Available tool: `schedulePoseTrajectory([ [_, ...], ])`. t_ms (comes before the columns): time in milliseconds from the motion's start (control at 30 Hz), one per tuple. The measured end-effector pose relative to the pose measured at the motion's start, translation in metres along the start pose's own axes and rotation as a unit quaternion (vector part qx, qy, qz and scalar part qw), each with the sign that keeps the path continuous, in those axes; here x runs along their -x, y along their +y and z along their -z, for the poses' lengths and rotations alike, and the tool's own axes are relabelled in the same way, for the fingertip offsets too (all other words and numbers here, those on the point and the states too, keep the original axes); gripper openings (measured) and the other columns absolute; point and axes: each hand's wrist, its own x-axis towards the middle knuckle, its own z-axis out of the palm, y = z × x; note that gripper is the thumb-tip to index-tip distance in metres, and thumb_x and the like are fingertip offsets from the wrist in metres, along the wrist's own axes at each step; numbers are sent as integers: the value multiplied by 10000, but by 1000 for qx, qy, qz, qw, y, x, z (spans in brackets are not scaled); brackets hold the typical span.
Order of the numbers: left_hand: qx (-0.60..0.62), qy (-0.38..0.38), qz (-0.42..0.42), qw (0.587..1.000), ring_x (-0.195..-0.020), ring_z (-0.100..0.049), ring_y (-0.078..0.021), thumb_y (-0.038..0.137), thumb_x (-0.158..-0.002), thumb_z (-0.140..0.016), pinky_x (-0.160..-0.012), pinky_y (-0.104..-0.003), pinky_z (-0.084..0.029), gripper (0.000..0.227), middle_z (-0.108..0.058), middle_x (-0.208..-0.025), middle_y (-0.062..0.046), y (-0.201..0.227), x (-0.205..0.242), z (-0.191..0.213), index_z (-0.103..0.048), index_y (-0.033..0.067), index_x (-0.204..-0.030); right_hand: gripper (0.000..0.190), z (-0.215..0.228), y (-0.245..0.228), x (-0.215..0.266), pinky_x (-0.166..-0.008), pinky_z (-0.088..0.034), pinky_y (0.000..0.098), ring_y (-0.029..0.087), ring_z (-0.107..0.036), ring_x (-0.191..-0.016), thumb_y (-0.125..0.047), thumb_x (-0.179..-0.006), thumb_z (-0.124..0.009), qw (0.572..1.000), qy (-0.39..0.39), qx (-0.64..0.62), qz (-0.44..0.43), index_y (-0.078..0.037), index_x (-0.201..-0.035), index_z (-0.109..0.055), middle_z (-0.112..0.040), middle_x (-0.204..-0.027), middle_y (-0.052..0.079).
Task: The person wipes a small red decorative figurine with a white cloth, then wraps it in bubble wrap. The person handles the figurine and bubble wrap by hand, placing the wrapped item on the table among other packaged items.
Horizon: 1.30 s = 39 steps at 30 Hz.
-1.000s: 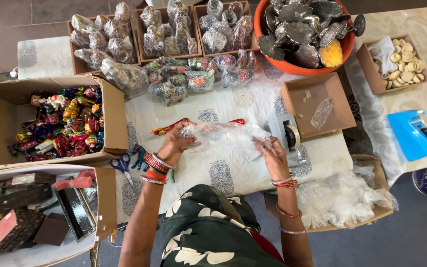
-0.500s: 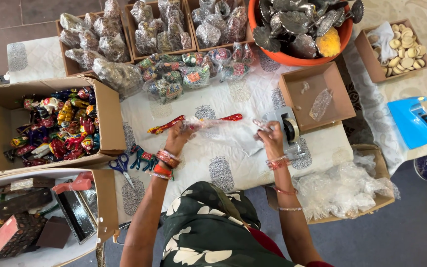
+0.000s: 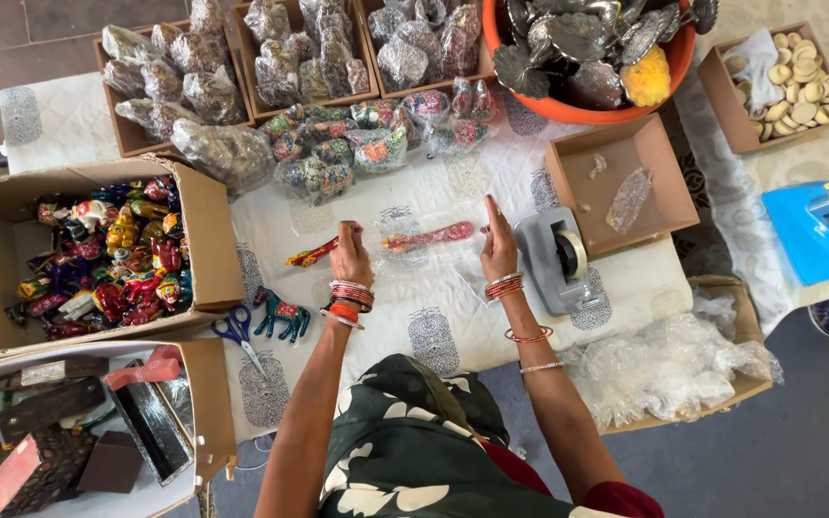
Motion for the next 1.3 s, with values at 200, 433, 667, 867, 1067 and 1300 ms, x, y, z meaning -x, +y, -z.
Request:
schedulePoseTrajectory([
  [200, 36, 0, 39, 999, -564, -662, -308, 66, -1062, -461, -511, -424, -495, 70, -706, -857, -176, 16, -7, 13, -493, 66, -1124, 768, 2, -11, -14, -1120, -494, 398, 350, -457, -1480, 210, -926, -447, 999, 1, -40, -33, -125, -1609, -348, -468, -1594, 157],
  [433, 9, -26, 139, 990, -509, -648, -288, 97, -1080, -456, -469, -418, -470, 73, -643, -667, -161, -6, -14, 4, -490, 71, -1139, 787, -26, 17, -9, -1192, -431, 427, 342, -454, -1475, 195, -928, -492, 1000, -11, -11, -26, -132, -1624, -323, -446, -1616, 163],
  [667, -35, -12, 76, 996, -559, -614, -353, 63, -1060, -502, -530, -473, -452, 63, -626, -713, -186, -34, -6, -2, -500, 73, -1122, 831, -29, 20, -7, -1186, -422, 386, 339, -414, -1494, 204, -885, -496, 997, -30, -16, -64, -134, -1619, -304, -403, -1630, 167],
  [867, -5, -59, 145, 988, -722, -706, -321, 110, -990, -584, -636, -481, -518, 207, -728, -980, -120, -27, 7, 25, -487, 67, -1167, 781, 14, -24, -39, -1193, -380, 365, 335, -427, -1492, 202, -884, -502, 988, -46, -132, -60, -104, -1590, -372, -430, -1616, 171],
  [1067, 59, -191, -98, 975, -1309, -489, -433, 226, -628, -968, -1056, -551, -426, 1150, -467, -1441, -305, 134, -36, 95, -272, -18, -1511, 533, 70, -108, -96, -1074, -516, 331, 264, -661, -1232, 96, -947, -559, 890, -371, -264, 7, -92, -1445, -579, -661, -1414, 149],
  [1300, 135, -415, 90, 895, -787, -707, -135, 166, -838, -804, -625, -309, -607, 711, -730, -1066, -97, 184, -53, 71, -485, 69, -1466, 388, 80, -160, -125, -871, -625, 401, 269, -753, -942, -69, -954, -637, 831, -532, -142, -82, -72, -1342, -638, -777, -1110, 153],
])
